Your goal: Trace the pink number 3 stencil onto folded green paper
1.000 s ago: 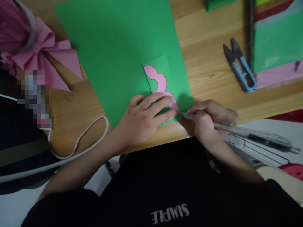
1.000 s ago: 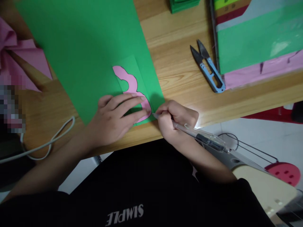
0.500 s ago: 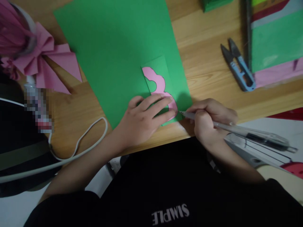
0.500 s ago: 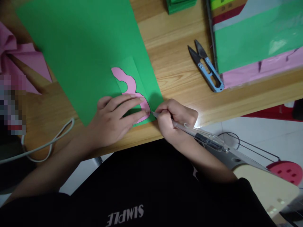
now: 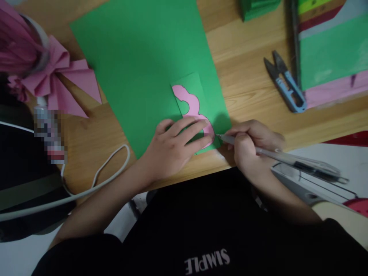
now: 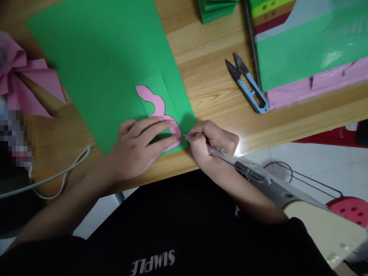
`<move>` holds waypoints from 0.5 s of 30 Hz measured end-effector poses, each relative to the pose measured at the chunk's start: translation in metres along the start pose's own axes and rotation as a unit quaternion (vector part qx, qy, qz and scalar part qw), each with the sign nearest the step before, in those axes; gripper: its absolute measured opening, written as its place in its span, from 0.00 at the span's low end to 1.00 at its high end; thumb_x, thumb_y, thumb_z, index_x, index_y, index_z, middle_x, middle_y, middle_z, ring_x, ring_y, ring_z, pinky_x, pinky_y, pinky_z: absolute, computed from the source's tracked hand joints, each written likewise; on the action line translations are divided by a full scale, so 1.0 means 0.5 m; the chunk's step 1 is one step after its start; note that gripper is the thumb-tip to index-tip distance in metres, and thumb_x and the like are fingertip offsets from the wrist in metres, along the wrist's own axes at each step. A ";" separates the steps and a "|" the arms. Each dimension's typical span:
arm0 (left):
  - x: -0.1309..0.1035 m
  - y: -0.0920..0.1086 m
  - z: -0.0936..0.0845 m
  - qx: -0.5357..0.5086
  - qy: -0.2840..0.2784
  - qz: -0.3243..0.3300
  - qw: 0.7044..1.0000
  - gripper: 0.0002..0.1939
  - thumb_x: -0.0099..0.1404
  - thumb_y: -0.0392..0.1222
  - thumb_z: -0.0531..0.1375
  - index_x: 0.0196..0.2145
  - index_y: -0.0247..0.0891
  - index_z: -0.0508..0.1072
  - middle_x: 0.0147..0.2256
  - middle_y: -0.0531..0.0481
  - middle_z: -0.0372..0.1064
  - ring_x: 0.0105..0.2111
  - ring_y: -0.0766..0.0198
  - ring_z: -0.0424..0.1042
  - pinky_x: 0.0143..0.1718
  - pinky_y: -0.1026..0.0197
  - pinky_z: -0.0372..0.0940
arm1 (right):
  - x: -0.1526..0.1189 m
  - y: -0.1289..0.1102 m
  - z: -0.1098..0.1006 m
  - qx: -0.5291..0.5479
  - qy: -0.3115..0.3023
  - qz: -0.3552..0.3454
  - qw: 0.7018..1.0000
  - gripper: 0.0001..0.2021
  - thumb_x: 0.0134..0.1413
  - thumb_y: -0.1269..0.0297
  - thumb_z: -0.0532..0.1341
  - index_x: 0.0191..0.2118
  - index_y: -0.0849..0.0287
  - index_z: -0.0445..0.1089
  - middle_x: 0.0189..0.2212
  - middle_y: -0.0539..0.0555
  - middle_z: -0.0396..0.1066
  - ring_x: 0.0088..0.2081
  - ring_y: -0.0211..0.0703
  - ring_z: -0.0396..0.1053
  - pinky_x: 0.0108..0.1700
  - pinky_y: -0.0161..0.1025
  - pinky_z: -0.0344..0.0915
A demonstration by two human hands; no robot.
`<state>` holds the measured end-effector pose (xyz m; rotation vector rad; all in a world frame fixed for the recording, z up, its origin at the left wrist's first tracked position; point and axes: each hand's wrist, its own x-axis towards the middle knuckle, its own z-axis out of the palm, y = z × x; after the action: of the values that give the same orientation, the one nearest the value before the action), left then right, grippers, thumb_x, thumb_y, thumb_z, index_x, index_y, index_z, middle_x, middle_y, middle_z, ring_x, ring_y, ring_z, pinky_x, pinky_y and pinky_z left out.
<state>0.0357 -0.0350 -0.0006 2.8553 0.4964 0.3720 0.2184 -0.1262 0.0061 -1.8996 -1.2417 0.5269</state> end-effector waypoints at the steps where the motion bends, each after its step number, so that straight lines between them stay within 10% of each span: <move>1: 0.000 0.000 0.000 -0.001 -0.002 -0.002 1.000 0.13 0.71 0.36 0.56 0.51 0.47 0.72 0.57 0.52 0.71 0.56 0.58 0.67 0.47 0.53 0.52 | 0.001 -0.001 0.001 0.001 0.002 0.003 1.000 0.11 0.51 0.74 0.55 0.26 0.56 0.72 0.16 0.45 0.67 0.18 0.34 0.63 0.22 0.34 0.60; 15: -0.002 -0.001 0.002 -0.020 -0.021 -0.014 0.999 0.16 0.70 0.34 0.53 0.51 0.48 0.72 0.58 0.52 0.69 0.57 0.58 0.65 0.48 0.52 0.54 | -0.007 0.022 0.020 0.195 0.089 0.076 0.974 0.08 0.56 0.69 0.58 0.30 0.55 0.74 0.17 0.45 0.69 0.17 0.35 0.64 0.18 0.34 0.57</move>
<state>0.0349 -0.0353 -0.0019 2.8071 0.5154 0.3122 0.2161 -0.1276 -0.0087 -1.6699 -0.8114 0.6168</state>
